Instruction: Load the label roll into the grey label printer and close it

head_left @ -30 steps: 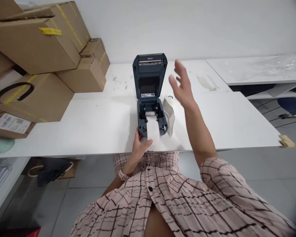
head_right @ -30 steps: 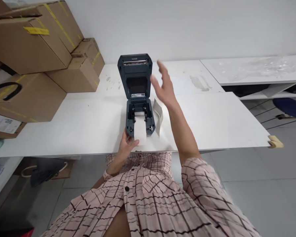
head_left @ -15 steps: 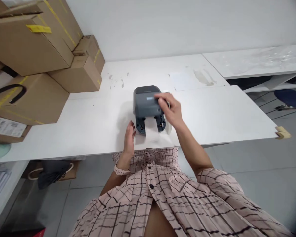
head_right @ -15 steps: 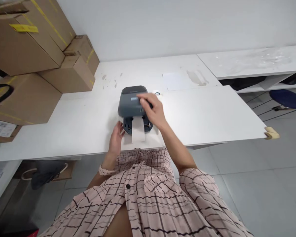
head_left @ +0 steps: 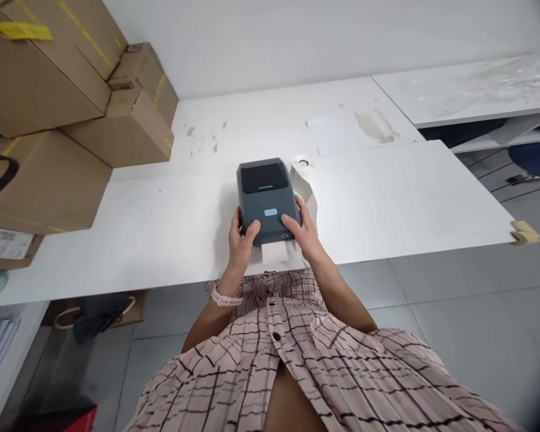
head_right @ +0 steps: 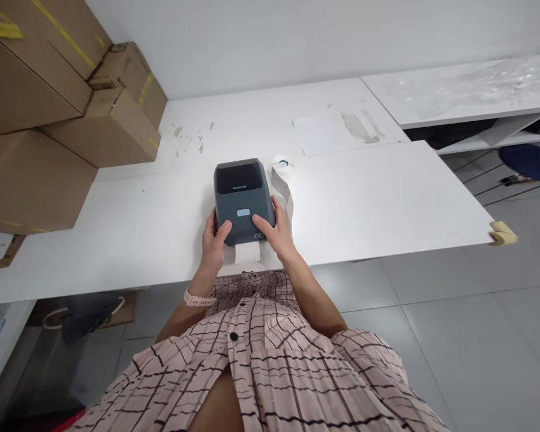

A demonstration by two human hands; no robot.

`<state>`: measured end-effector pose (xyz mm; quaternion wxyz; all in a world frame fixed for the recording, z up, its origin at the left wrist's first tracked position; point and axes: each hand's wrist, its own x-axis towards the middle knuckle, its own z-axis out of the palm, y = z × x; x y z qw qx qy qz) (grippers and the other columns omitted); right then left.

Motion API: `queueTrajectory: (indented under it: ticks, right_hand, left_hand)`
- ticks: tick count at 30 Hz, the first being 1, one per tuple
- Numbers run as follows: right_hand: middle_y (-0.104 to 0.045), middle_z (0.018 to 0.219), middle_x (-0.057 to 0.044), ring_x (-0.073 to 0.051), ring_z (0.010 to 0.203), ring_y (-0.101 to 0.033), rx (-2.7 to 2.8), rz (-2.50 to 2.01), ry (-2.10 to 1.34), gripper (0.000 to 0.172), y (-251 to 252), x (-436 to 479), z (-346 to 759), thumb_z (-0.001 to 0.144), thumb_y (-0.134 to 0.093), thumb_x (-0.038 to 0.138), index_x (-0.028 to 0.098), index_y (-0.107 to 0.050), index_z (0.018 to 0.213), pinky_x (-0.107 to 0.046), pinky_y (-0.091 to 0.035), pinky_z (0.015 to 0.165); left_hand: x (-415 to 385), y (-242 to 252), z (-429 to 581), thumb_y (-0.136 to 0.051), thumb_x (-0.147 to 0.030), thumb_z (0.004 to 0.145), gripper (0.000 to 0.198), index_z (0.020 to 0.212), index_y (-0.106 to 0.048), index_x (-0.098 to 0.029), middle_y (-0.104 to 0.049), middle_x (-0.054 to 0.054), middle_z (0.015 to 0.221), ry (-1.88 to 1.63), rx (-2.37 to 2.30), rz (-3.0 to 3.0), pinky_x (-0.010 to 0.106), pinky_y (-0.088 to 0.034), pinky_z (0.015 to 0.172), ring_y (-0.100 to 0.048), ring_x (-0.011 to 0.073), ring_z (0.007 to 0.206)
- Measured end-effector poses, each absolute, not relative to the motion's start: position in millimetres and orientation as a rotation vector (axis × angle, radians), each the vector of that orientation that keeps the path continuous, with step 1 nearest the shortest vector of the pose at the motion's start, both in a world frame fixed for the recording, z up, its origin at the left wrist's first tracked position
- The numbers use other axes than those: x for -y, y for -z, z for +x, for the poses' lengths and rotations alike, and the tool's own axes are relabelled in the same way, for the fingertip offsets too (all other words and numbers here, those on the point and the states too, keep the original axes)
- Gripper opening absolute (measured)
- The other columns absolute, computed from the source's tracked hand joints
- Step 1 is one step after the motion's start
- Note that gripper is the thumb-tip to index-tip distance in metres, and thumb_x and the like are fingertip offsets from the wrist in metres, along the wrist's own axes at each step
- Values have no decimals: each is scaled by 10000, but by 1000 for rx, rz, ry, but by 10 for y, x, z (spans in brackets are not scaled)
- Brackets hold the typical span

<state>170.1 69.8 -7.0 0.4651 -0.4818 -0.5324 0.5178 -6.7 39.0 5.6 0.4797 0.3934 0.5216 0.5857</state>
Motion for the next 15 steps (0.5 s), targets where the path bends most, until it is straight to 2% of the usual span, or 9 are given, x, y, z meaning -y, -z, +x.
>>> queueTrajectory:
  ticks: [5,9,10,11,12,13,15]
  right_hand:
    - [-481,1586,-140,-341,1436,-506,1202,-1155,-1331,1012,57,-686,1684,841,-708,661,315,-198,1645,-584,-475,1170]
    - [-473,1591,-149,-350,1441,-498,1192,-1164,-1307,1013,52,-705,1680,816,-726,662,292,-248,1630,-588,-465,1174]
    - [-467,1594,-154,-354,1444,-494,1189,-1167,-1299,1013,59,-710,1678,813,-725,663,280,-259,1627,-587,-459,1178]
    - [-461,1597,-158,-357,1447,-490,1191,-1168,-1287,1008,72,-715,1677,812,-722,665,269,-272,1623,-584,-453,1183]
    - [-453,1601,-158,-357,1451,-483,1200,-1169,-1268,995,89,-720,1678,817,-715,666,263,-284,1618,-580,-445,1190]
    - [-445,1606,-155,-354,1456,-477,1221,-1169,-1241,974,110,-725,1680,829,-700,669,264,-291,1615,-574,-435,1198]
    - [-420,1623,-143,-343,1475,-453,1336,-1167,-1171,918,158,-737,1688,888,-626,672,281,-252,1629,-570,-413,1214]
  left_hand:
    - [-407,-13,-111,-758,-559,830,801,1515,-471,-259,-538,132,1564,-1414,-1308,1035,475,-496,1143,-526,357,1432]
    - [-74,12,-44,-769,-547,819,705,1409,-517,-256,-546,140,1503,-1548,-1572,1155,402,-513,1063,-559,292,1356]
    - [41,28,-12,-783,-548,798,635,1310,-570,-239,-605,130,1393,-1621,-1673,1174,382,-522,1015,-610,262,1242]
    - [146,41,22,-770,-564,798,507,1144,-623,-223,-668,98,1186,-1674,-1741,1156,351,-535,915,-650,215,1040]
    - [232,46,55,-737,-587,815,408,942,-629,-214,-662,50,935,-1621,-1745,1127,315,-524,788,-624,170,833]
    - [289,39,86,-687,-613,843,417,789,-596,-210,-597,12,746,-1448,-1675,1089,289,-483,670,-557,139,677]
    - [313,-21,137,-607,-671,862,519,636,-513,-213,-460,-31,557,-1084,-1445,904,269,-346,507,-401,98,490]
